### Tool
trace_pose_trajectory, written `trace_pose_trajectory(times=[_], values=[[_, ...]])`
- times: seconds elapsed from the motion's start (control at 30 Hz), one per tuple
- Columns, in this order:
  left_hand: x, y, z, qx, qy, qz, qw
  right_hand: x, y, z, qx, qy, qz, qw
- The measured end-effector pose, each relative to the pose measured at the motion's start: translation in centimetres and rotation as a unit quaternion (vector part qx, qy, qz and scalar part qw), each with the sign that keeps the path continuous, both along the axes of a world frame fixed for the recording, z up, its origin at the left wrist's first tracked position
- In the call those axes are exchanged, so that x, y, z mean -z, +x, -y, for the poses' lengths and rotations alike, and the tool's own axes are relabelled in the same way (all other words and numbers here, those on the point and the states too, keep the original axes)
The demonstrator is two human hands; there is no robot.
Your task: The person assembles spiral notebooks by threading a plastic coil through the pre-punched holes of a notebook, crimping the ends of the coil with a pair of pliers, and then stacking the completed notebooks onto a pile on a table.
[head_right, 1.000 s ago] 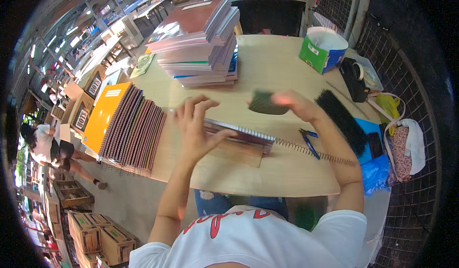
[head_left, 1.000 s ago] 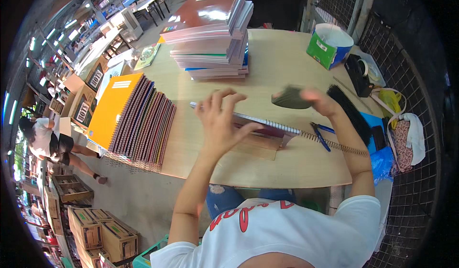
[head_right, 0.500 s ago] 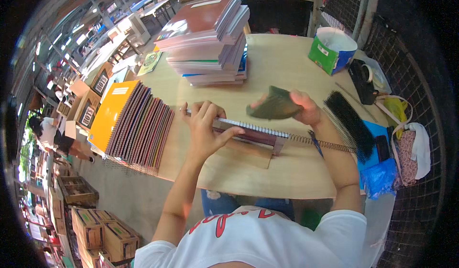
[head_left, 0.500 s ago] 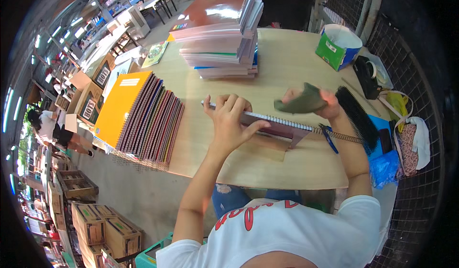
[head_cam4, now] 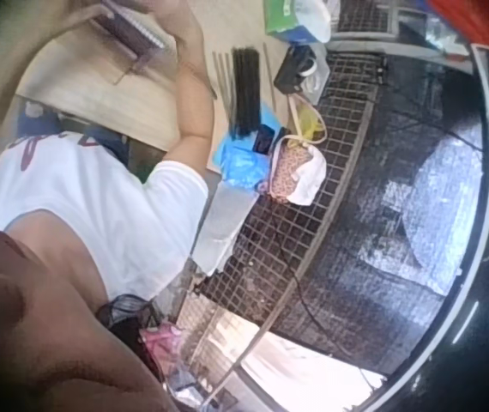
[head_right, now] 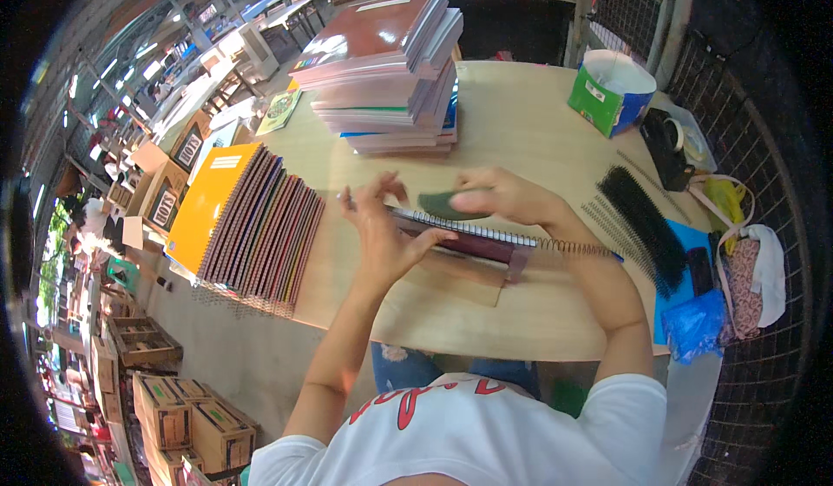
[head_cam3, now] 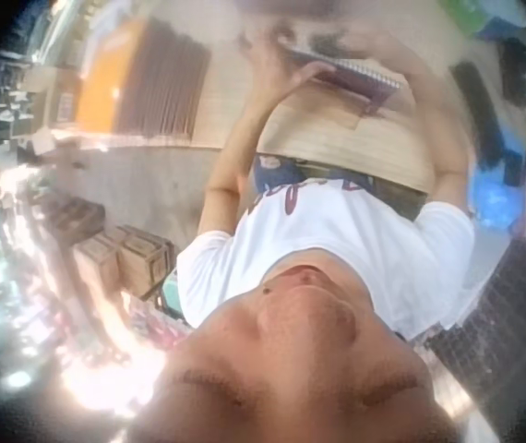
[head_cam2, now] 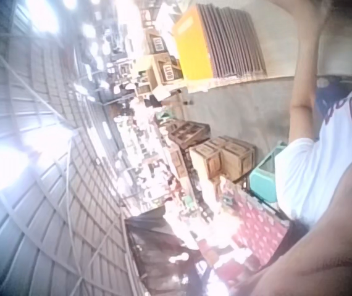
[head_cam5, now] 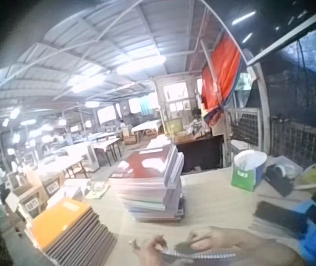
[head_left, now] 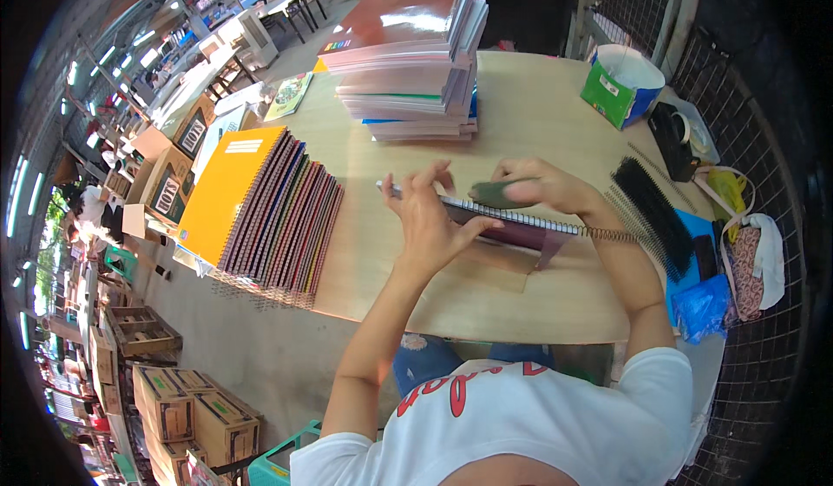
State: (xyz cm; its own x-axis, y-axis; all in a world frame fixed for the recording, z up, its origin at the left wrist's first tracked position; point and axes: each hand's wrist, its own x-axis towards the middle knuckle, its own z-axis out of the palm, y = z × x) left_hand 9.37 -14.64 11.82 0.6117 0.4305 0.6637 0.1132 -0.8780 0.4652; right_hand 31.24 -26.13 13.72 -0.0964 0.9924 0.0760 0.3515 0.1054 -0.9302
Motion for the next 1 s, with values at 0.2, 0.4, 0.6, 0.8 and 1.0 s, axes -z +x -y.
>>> trace_pose_trajectory(times=[0.2,0.4,0.6,0.8,1.0], values=[[4.4,-1.9,-5.2,0.074,-0.215,0.299,0.927,-0.6,-1.4,-1.0,0.035,-0.002,0.146,0.989],[4.7,-1.7,-5.0,0.144,-0.364,0.244,0.887,-0.5,-2.2,-0.6,0.007,0.042,-0.352,0.935],[5.7,-1.9,-5.6,0.127,-0.297,0.213,0.922,-1.2,-4.0,-1.1,0.044,0.021,0.01,0.999],[5.0,-1.6,-5.3,0.139,-0.326,0.207,0.912,-1.8,-3.8,-3.3,0.056,-0.026,0.423,0.904],[4.6,-1.5,-5.3,0.142,-0.314,0.19,0.919,-0.6,-3.3,-4.7,0.075,-0.015,0.372,0.925]])
